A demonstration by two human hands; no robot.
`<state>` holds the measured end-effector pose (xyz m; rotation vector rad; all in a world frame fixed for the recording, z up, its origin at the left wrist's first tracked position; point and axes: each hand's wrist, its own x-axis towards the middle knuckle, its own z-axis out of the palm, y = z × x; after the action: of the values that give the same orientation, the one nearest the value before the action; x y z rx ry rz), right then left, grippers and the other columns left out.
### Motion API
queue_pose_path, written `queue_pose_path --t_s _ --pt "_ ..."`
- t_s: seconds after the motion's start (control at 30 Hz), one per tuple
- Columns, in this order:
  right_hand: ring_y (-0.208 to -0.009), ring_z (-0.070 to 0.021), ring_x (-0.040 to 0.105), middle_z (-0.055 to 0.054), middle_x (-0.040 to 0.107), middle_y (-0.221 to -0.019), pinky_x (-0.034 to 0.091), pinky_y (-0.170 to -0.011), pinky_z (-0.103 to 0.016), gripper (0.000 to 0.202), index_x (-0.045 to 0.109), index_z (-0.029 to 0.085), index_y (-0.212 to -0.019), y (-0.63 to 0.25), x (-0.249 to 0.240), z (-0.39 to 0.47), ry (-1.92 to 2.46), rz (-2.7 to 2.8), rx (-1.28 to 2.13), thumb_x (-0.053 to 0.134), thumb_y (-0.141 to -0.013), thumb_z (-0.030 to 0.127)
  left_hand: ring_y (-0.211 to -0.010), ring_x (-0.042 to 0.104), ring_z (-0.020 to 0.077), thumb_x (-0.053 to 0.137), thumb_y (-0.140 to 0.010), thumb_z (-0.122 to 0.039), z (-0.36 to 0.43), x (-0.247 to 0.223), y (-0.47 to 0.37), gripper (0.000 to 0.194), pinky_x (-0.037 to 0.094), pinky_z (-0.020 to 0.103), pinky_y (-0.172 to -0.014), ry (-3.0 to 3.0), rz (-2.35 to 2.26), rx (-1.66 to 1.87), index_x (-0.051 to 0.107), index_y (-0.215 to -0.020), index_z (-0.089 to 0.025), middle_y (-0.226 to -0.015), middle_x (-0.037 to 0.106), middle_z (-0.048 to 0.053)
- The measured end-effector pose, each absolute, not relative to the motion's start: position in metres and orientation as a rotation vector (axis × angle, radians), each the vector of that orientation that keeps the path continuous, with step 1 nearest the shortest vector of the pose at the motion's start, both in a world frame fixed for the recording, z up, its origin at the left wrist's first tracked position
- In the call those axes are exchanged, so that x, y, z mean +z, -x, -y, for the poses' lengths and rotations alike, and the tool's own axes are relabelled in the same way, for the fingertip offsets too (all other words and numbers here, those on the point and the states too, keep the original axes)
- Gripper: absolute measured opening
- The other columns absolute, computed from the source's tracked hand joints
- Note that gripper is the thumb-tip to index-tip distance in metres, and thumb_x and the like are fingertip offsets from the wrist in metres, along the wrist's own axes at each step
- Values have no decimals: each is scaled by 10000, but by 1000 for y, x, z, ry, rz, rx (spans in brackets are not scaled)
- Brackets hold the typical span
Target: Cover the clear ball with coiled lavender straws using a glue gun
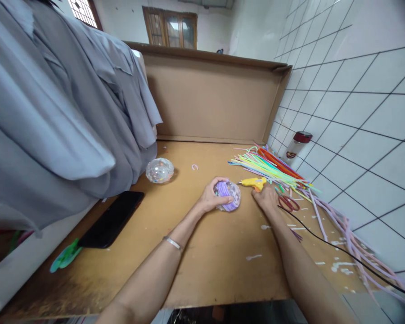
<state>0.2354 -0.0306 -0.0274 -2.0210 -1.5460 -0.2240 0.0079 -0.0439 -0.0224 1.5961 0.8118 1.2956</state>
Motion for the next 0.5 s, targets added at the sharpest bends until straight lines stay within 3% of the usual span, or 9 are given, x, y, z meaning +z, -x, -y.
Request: queue_pose_path --t_s 0.13,0.3,0.5 --pt "-914 -368 557 -233 592 -905 391 -760 -468 305 580 91 -886 -229 -20 39 1946 1641 -423 606 -718 344 -1093 570 234 839 -508 -314 47 -19 -9 659 433 346 -970 -1644 -808 1281 560 -1089 -178 -1190 598 90" --pt "-883 -235 550 -106 618 -904 411 -795 -379 218 588 170 -1013 -203 12 57 1252 1785 -427 428 -885 243 -1084 572 236 831 -511 -319 50 -15 -10 645 435 351 -961 -1666 -824 1276 562 -1080 -177 -1178 602 89" --pt "-846 -211 550 -75 623 -894 412 -759 -359 262 627 231 -1101 -175 23 74 935 1967 -371 466 -895 212 -1054 581 228 811 -537 -326 52 -12 -9 613 432 346 -962 -1719 -830 1261 566 -1081 -186 -1114 628 58"
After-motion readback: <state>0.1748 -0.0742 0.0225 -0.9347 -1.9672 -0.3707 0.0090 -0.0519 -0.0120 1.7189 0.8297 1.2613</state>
